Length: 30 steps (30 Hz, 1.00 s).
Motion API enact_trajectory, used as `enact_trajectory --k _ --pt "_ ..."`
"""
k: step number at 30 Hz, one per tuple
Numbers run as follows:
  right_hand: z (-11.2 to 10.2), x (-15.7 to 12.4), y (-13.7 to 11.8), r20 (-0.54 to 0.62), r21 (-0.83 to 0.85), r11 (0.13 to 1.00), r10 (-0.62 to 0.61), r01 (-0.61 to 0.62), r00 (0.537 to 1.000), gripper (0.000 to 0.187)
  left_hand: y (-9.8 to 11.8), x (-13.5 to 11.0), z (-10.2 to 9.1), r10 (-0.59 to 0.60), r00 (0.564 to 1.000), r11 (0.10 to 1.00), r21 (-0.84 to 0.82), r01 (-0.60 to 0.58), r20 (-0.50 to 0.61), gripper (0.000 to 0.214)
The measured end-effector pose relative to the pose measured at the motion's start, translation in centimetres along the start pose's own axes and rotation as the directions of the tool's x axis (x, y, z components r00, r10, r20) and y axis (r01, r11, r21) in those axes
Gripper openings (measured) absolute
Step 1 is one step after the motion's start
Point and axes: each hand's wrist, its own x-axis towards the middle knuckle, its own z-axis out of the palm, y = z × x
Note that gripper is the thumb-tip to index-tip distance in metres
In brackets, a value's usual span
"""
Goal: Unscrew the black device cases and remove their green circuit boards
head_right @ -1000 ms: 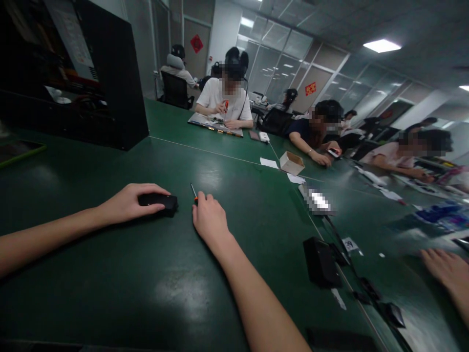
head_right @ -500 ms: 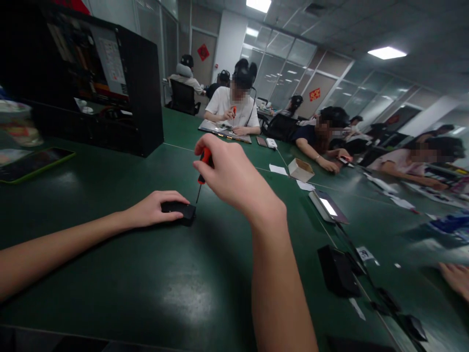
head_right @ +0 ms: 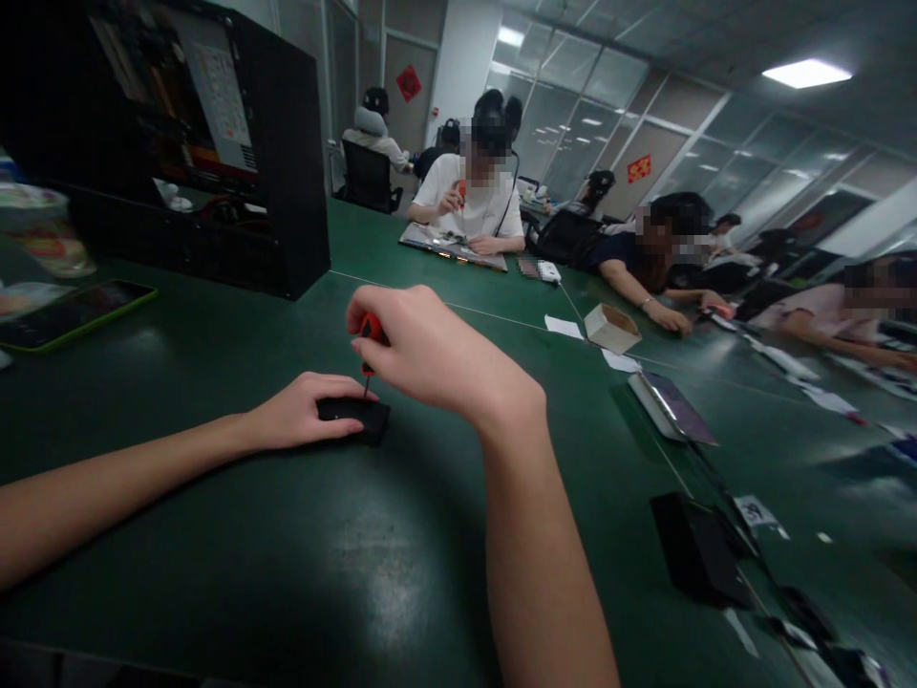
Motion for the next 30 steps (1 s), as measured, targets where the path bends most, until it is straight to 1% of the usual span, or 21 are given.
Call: enact_trajectory --k 6,10,16,26,30 --pt "0.4 0.3 -0.2 0.029 -0.027 1.0 0.006 -0.005 1.0 0.018 -0.1 0.0 0.1 0.003 1.0 1.0 0.007 -0.003 -0.005 0.036" --pt "0.3 0.1 -0.1 0.025 -0.032 0.999 -0.017 0.018 1.0 0.022 0.0 0.0 0.0 -0.003 1.0 1.0 0.005 0.003 0.008 0.036" --pt "0.1 0.0 0.1 0.027 -0.029 1.0 0.007 -0.006 1.0 0.023 0.1 0.0 0.0 -0.012 1.0 1.0 0.002 0.012 0.02 0.037" --pt "0.2 0.1 0.9 -0.013 -0.02 1.0 0.02 -0.021 1.0 0.017 0.0 -0.1 0.0 -0.014 1.0 1.0 -0.005 0.014 0.016 0.037" --pt "0.2 0.2 1.2 -0.001 0.013 1.0 0.026 -0.026 1.0 0.015 0.0 -0.1 0.0 -0.002 1.0 1.0 -0.01 0.003 0.015 0.036"
